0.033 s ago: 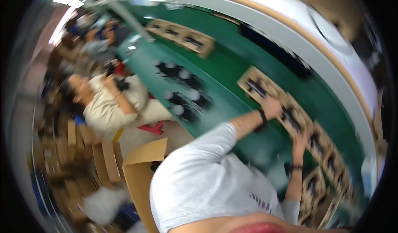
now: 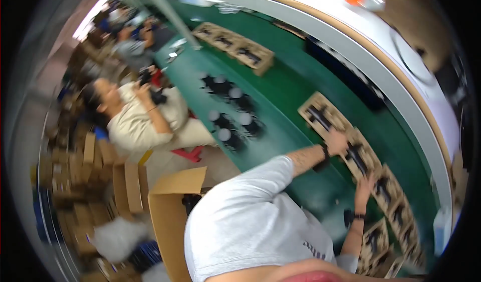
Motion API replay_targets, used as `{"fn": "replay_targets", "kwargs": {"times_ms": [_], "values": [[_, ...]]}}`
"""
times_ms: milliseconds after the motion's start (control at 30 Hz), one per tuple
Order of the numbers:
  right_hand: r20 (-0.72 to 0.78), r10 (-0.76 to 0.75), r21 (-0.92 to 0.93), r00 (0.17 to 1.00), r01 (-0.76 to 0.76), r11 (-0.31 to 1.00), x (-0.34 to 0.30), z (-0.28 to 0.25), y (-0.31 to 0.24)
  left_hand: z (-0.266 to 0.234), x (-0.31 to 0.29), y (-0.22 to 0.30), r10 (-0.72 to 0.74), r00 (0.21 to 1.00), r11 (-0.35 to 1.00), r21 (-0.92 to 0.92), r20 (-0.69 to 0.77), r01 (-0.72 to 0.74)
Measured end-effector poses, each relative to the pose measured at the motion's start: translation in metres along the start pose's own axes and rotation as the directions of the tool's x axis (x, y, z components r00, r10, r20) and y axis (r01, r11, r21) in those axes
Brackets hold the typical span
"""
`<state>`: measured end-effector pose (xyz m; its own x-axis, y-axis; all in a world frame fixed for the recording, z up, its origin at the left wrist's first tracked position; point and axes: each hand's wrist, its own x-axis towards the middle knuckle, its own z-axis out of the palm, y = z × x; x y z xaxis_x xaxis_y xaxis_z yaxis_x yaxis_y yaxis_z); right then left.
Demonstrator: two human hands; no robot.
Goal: The person packs microphones into cardboard trays on a conveyor belt, then retrieves and separates a stack of empty trays to place them on the belt. They continue the process by picking up more microphones and placing them into the new trays.
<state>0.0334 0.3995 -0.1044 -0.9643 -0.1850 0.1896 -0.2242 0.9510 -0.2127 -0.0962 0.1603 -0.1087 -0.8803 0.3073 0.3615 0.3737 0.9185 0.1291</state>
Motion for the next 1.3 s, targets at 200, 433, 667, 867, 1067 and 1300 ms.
{"fn": "replay_targets", "kwargs": {"times_ms": [200, 433, 667, 867, 1067, 1300], "values": [[0.042, -0.021, 0.141, 0.999, 0.015, 0.990, 0.006, -0.014, -0.010, 0.091, -0.006, -0.008, -0.074, 0.962, 0.893, -0.411, 0.263, 0.181], [0.246, -0.061, -0.036, 0.967, 0.072, 0.997, 0.012, -0.030, -0.002, -0.027, 0.012, 0.002, 0.146, 0.832, 0.989, -0.079, 0.535, -0.123], [0.048, 0.233, 0.313, 0.971, -0.236, 0.920, 0.011, -0.050, -0.037, -0.018, 0.003, -0.027, -0.122, 0.951, 0.992, 0.054, 0.285, 0.111], [0.157, 0.382, 0.691, 0.910, -0.378, 0.616, -0.025, -0.013, -0.036, -0.020, 0.011, -0.074, -0.206, 0.952, 0.979, 0.049, 0.226, 0.200], [0.173, 0.341, 0.705, 0.924, -0.357, 0.612, -0.114, -0.023, -0.044, -0.044, 0.003, -0.072, -0.343, 0.853, 0.935, 0.231, 0.394, 0.270], [0.301, 0.514, 0.698, 0.804, -0.552, 0.455, -0.201, -0.007, 0.050, -0.034, 0.026, -0.045, -0.399, 0.740, 0.911, 0.324, 0.541, 0.255]]}}
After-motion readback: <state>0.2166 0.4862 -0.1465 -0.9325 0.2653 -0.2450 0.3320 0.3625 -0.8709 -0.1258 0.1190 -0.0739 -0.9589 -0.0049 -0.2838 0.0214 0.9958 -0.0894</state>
